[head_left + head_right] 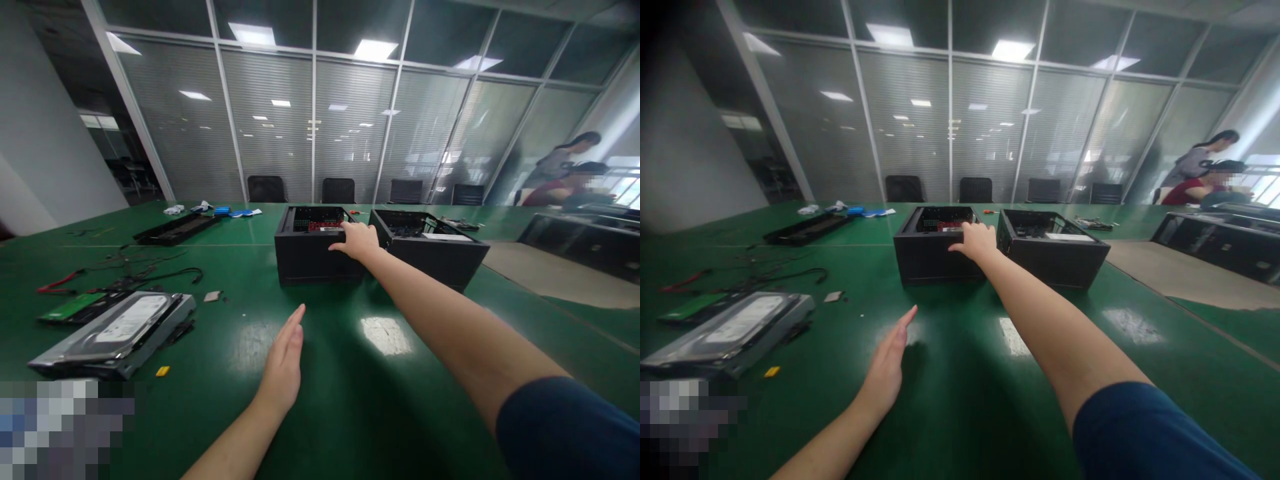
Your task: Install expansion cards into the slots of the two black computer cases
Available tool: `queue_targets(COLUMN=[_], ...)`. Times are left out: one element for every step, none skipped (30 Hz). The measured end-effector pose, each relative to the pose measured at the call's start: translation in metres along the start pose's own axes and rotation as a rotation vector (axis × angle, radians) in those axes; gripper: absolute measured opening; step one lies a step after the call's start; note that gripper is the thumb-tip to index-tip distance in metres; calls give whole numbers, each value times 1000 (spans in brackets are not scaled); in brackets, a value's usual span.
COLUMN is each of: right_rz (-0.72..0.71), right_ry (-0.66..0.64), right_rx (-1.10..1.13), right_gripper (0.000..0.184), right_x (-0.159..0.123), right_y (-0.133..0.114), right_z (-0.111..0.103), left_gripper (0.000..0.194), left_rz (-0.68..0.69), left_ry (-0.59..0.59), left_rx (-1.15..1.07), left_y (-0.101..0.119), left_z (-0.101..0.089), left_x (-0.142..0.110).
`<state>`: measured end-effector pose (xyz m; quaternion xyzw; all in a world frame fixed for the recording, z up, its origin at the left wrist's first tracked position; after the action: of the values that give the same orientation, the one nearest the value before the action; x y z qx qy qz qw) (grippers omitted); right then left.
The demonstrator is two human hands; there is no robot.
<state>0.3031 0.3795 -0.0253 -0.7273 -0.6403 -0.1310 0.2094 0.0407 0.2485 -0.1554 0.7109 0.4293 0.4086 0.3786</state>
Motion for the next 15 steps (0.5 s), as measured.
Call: queue_targets(right_rz=[46,83,107,118,117,106,75,20,-54,-123,-162,-153,-90,6,98], right_ry=[47,89,121,140,146,144,136,119,101,91,91,93,81,35,-45], right_rx=[-7,-14,-23,-30,-32,-25,-5,28,74,124,166,190,186,156,108], right_gripper=[94,101,107,112,114,114,112,108,103,97,91,86,83,82,84], right_x=[3,5,6,7,8,8,8,7,5,2,-2,-5,-9,-14,-20], right_y=[1,2,2,3,4,6,9,13,18,26,39,57,79,104,126], right_z=[2,3,3,3,1,-1,-5,-10,-17,-24,-33,-41,-47,-48,-46], left_gripper=[58,57,58,59,60,61,61,61,60,60,59,59,58,58,58], left_rz=[21,28,20,4,-15,-35,-47,-51,-47,-41,-35,-27,-19,-16,-12], left_ry=[-18,-30,-36,-36,-32,-28,-27,-26,-27,-31,-37,-44,-52,-60,-67], left_rx=[15,31,42,43,34,22,12,6,5,7,9,6,-1,-9,-14], left_y=[3,5,4,2,-2,-5,-8,-10,-10,-11,-10,-10,-11,-11,-12], left_z=[2,4,4,5,4,4,4,5,5,6,8,9,11,12,13], left_x=[-1,-2,-1,0,1,2,4,4,5,5,5,5,5,5,5])
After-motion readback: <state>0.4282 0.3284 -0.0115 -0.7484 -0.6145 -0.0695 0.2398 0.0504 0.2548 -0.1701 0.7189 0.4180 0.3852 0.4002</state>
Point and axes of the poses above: each hand's wrist, its own x-axis towards the middle knuckle, its own z-axis out of the palm, y = z × x, the point moved 8 cm from there along x, towards the middle knuckle, and after that the axes turned 10 degrees about x, right-handed, at the moved point
